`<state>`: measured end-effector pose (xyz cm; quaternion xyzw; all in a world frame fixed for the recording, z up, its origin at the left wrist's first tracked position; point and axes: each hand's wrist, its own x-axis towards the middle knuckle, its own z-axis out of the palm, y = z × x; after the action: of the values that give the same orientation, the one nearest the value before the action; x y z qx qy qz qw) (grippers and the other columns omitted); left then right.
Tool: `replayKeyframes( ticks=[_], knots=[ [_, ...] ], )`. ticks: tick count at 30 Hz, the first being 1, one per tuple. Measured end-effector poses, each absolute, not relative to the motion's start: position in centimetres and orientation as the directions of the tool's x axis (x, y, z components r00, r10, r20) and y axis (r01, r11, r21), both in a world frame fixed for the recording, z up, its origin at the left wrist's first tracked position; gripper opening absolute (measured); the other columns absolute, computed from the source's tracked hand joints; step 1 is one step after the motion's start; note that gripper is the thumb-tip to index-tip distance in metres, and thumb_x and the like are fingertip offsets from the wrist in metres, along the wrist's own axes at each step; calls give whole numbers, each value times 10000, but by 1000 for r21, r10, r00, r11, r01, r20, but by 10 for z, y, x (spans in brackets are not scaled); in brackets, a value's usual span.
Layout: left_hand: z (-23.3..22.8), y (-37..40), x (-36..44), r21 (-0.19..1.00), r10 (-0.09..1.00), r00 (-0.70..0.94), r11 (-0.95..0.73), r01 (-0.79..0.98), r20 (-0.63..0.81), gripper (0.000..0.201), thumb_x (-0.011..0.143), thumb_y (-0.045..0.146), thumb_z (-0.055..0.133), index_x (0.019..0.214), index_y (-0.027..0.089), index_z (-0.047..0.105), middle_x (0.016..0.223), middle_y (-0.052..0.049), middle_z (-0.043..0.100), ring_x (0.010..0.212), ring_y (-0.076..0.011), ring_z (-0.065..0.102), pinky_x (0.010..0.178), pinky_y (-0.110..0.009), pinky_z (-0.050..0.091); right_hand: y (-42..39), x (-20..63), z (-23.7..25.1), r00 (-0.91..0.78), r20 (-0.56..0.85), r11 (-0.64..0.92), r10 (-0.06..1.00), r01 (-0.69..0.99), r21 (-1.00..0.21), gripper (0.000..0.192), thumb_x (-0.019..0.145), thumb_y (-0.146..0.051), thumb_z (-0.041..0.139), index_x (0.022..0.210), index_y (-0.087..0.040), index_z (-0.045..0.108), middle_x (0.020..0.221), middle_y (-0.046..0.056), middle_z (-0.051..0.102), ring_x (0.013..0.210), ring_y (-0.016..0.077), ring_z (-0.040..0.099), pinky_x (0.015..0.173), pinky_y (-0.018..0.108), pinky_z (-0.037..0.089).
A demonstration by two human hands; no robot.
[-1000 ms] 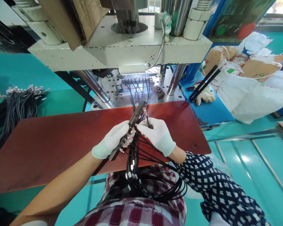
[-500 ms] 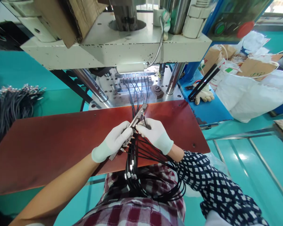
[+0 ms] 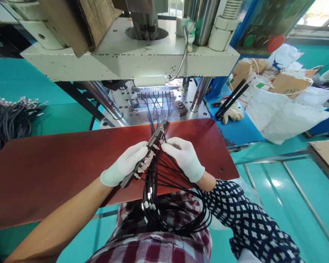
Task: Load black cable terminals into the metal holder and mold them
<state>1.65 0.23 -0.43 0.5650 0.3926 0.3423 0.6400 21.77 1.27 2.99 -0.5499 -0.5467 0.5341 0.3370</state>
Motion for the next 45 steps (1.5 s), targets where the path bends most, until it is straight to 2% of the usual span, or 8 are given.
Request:
replayKeyframes(
  ticks=[5,11,18,23,29,34,41,45],
  knots=[
    [-5,3,14,994,866,489,106,16,-101,399,967,525,433,855,148,498,722,12,473,601,-89,404,546,-217,356,21,215,31,-226,-176,-106,958,290,-951,280,804,-352,595,614,-179,483,627,-30,425,646,117,385,595,261,320],
    [-3,4,13,996,852,518,51,71,-81,386,986,508,392,856,156,484,733,19,462,625,-94,404,574,-229,358,25,213,25,-218,-140,-65,966,317,-946,303,781,-356,597,595,-186,430,616,-38,390,646,120,378,594,270,291],
    [-6,2,15,911,896,442,-146,385,-43,364,982,480,425,779,181,382,696,51,375,634,-92,329,600,-241,315,22,214,18,-217,-142,-58,966,355,-933,317,798,-349,620,596,-182,443,602,-44,421,628,109,398,591,259,324],
    [-7,3,16,967,878,469,-29,253,-96,376,986,505,394,804,179,433,678,47,411,600,-90,379,563,-234,351,18,225,21,-120,-115,-64,986,362,-930,244,851,-383,607,766,-161,662,730,7,623,716,142,544,657,258,425],
    [-1,5,13,991,894,438,47,127,-98,396,979,515,411,802,165,459,691,28,459,585,-80,406,519,-215,347,26,236,28,27,-24,-24,999,3,-1000,346,906,-396,562,1147,-158,635,844,41,703,637,109,601,565,220,434],
    [1,7,12,991,876,463,117,63,-133,412,965,543,431,826,158,475,681,25,471,563,-73,423,486,-198,350,40,238,37,48,61,59,997,46,-997,332,947,-462,512,1027,-174,656,467,-60,506,373,63,359,402,198,264],
    [-5,8,11,986,869,477,166,-32,-131,416,957,549,445,848,149,487,673,24,472,546,-66,417,462,-180,350,50,237,39,-264,-116,-45,958,261,-964,213,805,-235,534,658,-147,660,583,12,629,523,82,531,501,181,394],
    [-7,8,11,984,864,488,171,-47,-127,405,962,533,450,849,145,489,683,22,470,558,-66,418,477,-180,358,50,228,30,-330,-122,-1,936,344,-939,215,804,-225,509,641,-159,634,547,-13,588,543,83,519,501,173,388]
  ],
)
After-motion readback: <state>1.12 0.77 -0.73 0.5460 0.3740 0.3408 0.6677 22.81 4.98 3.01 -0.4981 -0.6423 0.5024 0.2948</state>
